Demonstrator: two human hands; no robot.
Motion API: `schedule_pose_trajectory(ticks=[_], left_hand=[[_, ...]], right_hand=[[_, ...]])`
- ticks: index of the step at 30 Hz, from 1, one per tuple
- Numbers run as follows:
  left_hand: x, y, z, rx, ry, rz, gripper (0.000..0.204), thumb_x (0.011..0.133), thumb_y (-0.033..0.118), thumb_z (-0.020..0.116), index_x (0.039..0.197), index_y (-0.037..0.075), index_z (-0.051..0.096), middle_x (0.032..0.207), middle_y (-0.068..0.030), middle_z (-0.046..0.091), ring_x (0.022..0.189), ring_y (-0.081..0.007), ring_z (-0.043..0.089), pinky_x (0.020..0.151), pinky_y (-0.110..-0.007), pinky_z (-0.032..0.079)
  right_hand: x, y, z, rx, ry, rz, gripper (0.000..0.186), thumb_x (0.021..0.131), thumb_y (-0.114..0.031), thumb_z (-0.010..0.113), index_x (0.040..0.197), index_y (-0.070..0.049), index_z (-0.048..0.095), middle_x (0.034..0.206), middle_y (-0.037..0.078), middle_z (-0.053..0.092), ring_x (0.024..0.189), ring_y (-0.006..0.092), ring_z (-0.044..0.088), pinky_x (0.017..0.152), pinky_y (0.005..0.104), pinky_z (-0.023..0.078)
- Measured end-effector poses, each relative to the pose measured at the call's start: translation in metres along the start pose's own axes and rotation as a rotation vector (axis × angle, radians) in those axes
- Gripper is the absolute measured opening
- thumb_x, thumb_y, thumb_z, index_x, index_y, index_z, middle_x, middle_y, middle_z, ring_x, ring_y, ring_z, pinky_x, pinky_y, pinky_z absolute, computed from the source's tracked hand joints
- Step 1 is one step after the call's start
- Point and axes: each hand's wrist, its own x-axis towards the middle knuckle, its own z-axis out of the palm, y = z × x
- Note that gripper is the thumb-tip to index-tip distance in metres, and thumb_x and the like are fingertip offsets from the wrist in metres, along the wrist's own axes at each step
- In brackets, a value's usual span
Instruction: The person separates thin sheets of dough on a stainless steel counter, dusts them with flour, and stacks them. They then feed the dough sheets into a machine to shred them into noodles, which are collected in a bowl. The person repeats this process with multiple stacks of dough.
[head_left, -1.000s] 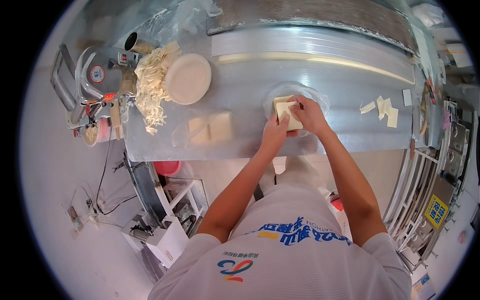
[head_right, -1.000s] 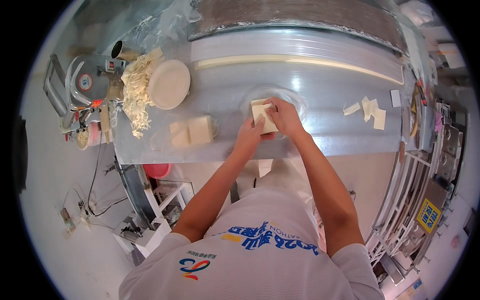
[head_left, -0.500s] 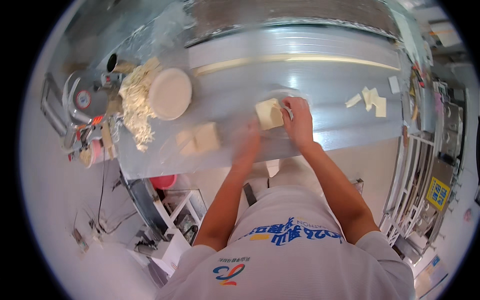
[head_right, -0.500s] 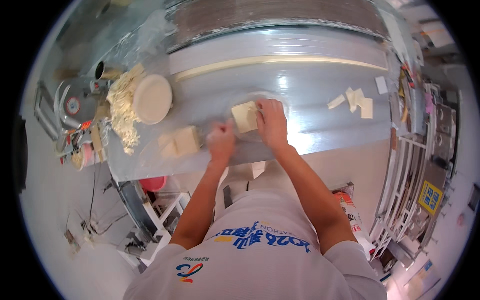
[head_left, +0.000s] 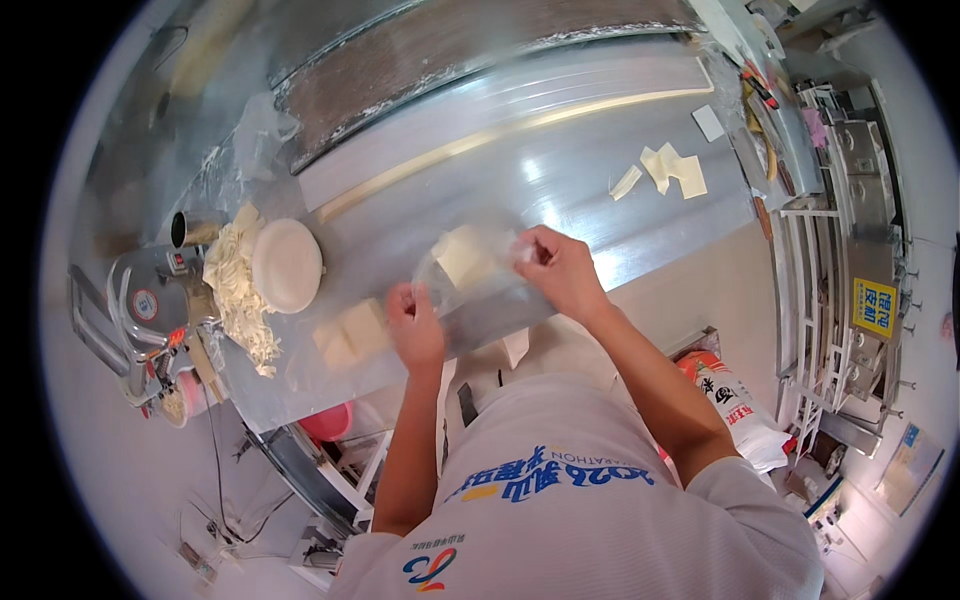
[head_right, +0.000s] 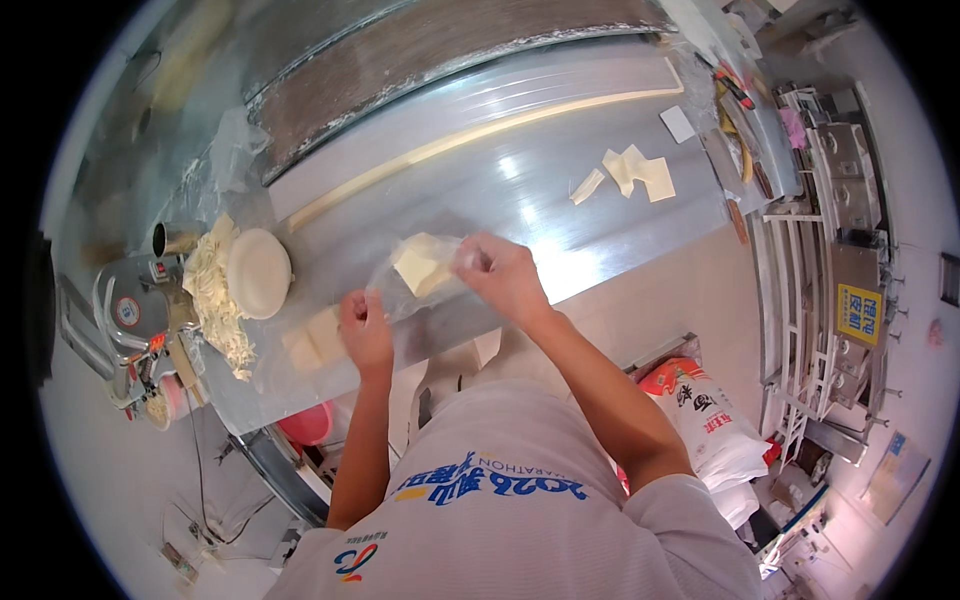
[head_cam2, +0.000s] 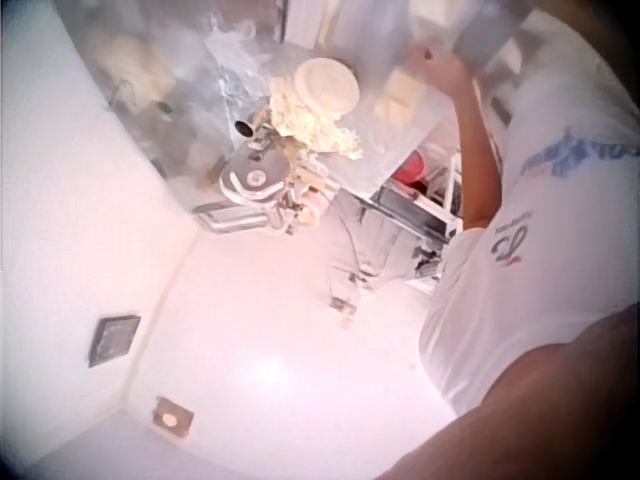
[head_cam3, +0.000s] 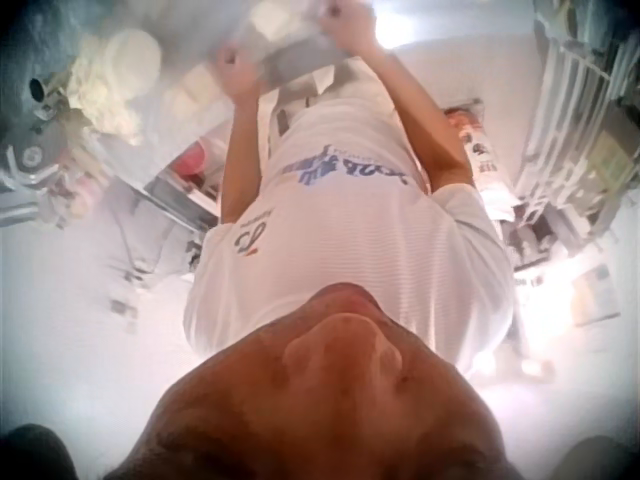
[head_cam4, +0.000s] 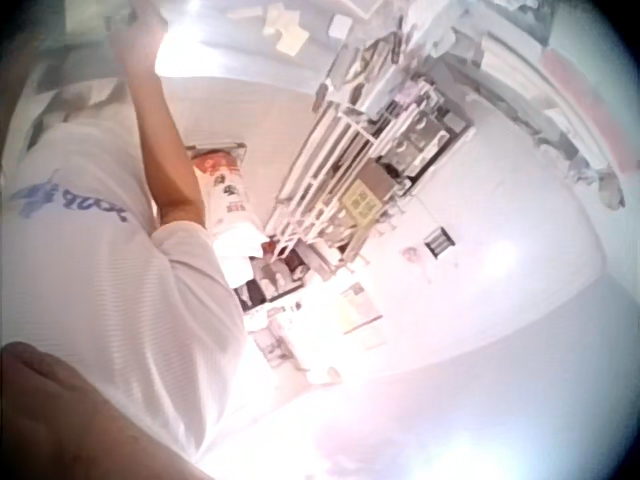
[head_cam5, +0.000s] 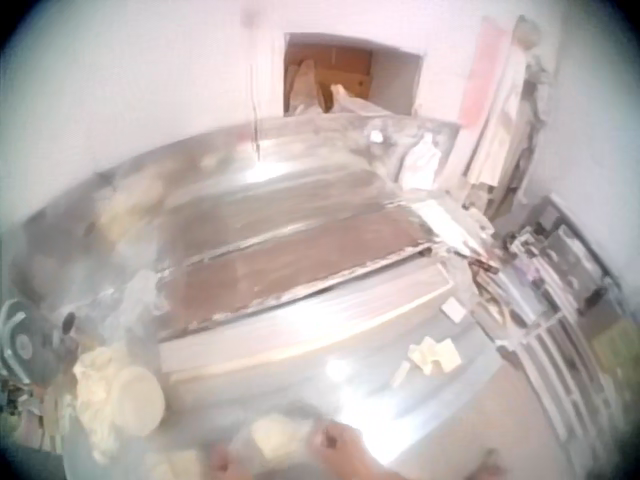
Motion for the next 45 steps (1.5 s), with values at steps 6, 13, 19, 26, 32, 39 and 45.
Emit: schedule_pose_trajectory(ticks=[6, 13, 19, 26, 32, 39, 45], left_hand=[[-0.029, 0.051, -0.025, -0.145, -0.068, -0.116, 0.015, 0.105, 0.014, 0.068, 0.107, -0.001, 0.065, 0.088, -0.003, 0.066, 0.079, -0.0093, 0.062, 0.078, -0.028, 0.053], [-0.043, 0.06, -0.016, -0.127, -0.122, -0.127, 0.017, 0.105, 0.012, 0.067, 0.114, -0.001, 0.064, 0.097, -0.0051, 0.069, 0.088, -0.0124, 0.066, 0.084, -0.029, 0.054], [-0.056, 0.056, -0.009, -0.123, -0.078, -0.156, 0.019, 0.104, 0.012, 0.068, 0.117, 0.0, 0.063, 0.101, -0.0062, 0.069, 0.092, -0.0134, 0.066, 0.088, -0.029, 0.054], [-0.059, 0.026, -0.006, -0.265, 0.087, -0.205, 0.028, 0.1, 0.011, 0.072, 0.125, 0.004, 0.062, 0.102, -0.0032, 0.064, 0.095, -0.0124, 0.063, 0.089, -0.029, 0.053], [-0.056, 0.034, -0.01, -0.311, 0.002, -0.199, 0.04, 0.097, 0.016, 0.076, 0.13, 0.003, 0.057, 0.109, -0.0064, 0.064, 0.102, -0.0151, 0.064, 0.095, -0.031, 0.054], [-0.08, 0.042, -0.069, -0.164, -0.074, 0.019, 0.033, 0.096, 0.01, 0.075, 0.125, 0.003, 0.06, 0.118, -0.011, 0.068, 0.109, -0.0198, 0.068, 0.092, -0.033, 0.056], [-0.083, -0.002, -0.221, 0.11, 0.444, 0.177, 0.03, 0.09, -0.001, 0.075, 0.118, 0.004, 0.065, 0.112, -0.0108, 0.067, 0.091, -0.0238, 0.066, 0.081, -0.035, 0.055]], right_hand=[[0.049, 0.094, -0.132, -0.228, 0.641, -0.158, 0.06, 0.091, -0.038, 0.084, 0.139, -0.006, 0.068, 0.128, 0.016, 0.072, 0.119, 0.0275, 0.066, 0.101, 0.0415, 0.053], [0.133, 0.191, -0.206, -0.784, 0.853, 0.08, 0.091, 0.084, -0.067, 0.079, 0.157, -0.021, 0.052, 0.159, 0.019, 0.044, 0.146, 0.0455, 0.04, 0.118, 0.0613, 0.03], [0.121, 0.19, -0.132, -0.91, 0.737, -0.247, 0.041, 0.1, -0.022, 0.067, 0.141, -0.02, 0.061, 0.147, 0.012, 0.054, 0.134, 0.0391, 0.051, 0.111, 0.0575, 0.038], [0.128, 0.201, -0.145, -0.705, 0.657, -0.542, 0.033, 0.103, -0.008, 0.059, 0.134, -0.007, 0.069, 0.126, 0.013, 0.072, 0.113, 0.0306, 0.067, 0.099, 0.0425, 0.054], [0.084, -0.003, -0.032, 0.007, 0.119, -0.361, 0.036, 0.111, -0.024, 0.058, 0.14, -0.006, 0.067, 0.119, 0.007, 0.074, 0.095, 0.0174, 0.069, 0.081, 0.0311, 0.055], [0.081, -0.186, 0.221, -0.053, -0.291, -0.784, 0.04, 0.106, -0.024, 0.062, 0.141, -0.005, 0.061, 0.116, 0.017, 0.071, 0.099, 0.0227, 0.068, 0.083, 0.0366, 0.057], [0.018, -0.162, 0.221, -0.15, -0.458, -0.426, 0.027, 0.101, -0.026, 0.07, 0.109, 0.0, 0.07, 0.096, 0.013, 0.071, 0.087, 0.0258, 0.067, 0.079, 0.0374, 0.054]])
